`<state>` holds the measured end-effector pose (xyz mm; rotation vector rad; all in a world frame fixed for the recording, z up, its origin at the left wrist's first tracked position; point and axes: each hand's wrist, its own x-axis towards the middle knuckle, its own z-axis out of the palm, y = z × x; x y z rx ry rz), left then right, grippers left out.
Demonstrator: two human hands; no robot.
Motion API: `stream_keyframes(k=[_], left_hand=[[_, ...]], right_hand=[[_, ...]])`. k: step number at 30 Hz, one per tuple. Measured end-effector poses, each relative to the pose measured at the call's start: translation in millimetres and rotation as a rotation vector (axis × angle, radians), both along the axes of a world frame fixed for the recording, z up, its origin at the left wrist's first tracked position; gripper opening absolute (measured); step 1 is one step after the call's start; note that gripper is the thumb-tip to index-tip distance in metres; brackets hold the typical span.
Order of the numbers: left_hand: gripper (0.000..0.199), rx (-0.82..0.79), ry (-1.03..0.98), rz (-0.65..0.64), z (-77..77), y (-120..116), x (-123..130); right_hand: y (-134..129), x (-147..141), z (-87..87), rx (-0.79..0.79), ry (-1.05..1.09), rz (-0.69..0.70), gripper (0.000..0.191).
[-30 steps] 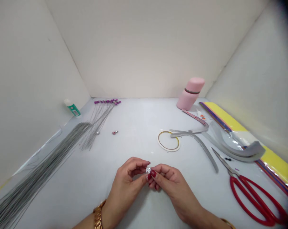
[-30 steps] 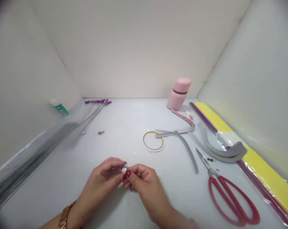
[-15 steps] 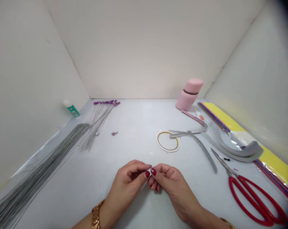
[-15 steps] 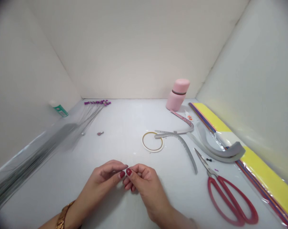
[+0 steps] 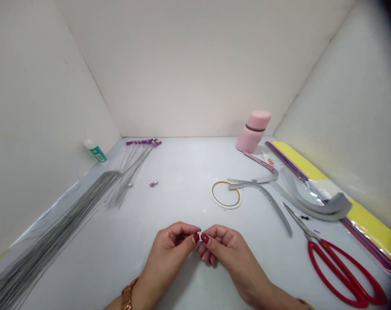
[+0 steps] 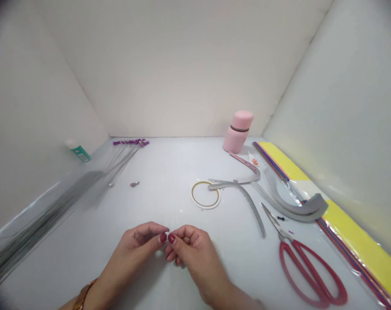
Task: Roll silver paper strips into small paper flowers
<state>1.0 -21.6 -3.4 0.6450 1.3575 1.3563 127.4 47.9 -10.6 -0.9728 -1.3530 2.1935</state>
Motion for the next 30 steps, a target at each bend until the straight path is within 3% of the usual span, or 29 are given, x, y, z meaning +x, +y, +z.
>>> stream_keyframes(k=[14, 30], left_hand=[[0.016, 0.007, -0.098, 0.005, -4.4, 0.8, 1.1], [0.015, -0.01, -0.009, 0.003, -3.3, 2.1, -1.8]], right_hand=[[1.8, 0.5, -1.0, 0.082, -0.027, 0.013, 0.025], [2.0, 1.7, -1.8, 0.112, 0.004, 0.034, 0.025]])
